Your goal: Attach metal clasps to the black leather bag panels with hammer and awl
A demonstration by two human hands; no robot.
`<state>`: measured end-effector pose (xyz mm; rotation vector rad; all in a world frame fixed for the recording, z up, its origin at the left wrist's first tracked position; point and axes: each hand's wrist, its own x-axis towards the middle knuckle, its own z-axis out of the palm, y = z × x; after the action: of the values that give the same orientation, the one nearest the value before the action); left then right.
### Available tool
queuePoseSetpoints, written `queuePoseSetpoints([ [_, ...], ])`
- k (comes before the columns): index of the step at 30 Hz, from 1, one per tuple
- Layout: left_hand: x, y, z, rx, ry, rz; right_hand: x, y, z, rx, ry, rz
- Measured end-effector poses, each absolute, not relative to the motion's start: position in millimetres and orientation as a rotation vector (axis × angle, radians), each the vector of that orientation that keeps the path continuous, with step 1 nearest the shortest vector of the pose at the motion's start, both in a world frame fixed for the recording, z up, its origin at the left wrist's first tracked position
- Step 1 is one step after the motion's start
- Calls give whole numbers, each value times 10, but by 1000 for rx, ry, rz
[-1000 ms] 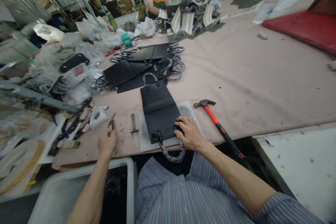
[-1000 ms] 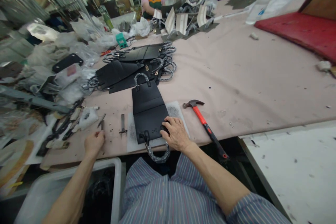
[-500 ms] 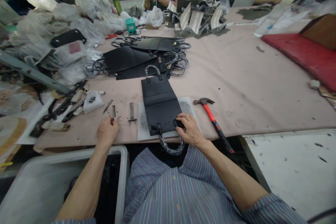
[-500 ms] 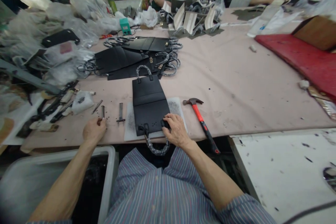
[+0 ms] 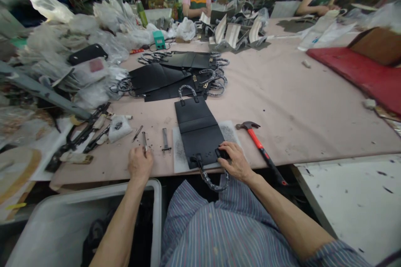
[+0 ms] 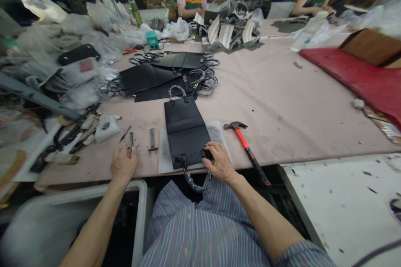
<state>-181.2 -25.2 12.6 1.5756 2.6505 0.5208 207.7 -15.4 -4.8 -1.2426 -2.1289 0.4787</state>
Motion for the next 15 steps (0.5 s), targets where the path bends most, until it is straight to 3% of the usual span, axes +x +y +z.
queuePoseSetpoints([
  [5, -1684, 6, 313, 1702, 2535, 595, 2070, -138, -105, -1263, -2125, 424],
  [10, -1526, 411, 421, 1557, 2369, 412, 2095, -124, -166, -1250, -2159, 373],
  [15, -1923, 405, 553, 1459, 2573, 370, 2113, -106, -232, -1228, -2182, 302],
])
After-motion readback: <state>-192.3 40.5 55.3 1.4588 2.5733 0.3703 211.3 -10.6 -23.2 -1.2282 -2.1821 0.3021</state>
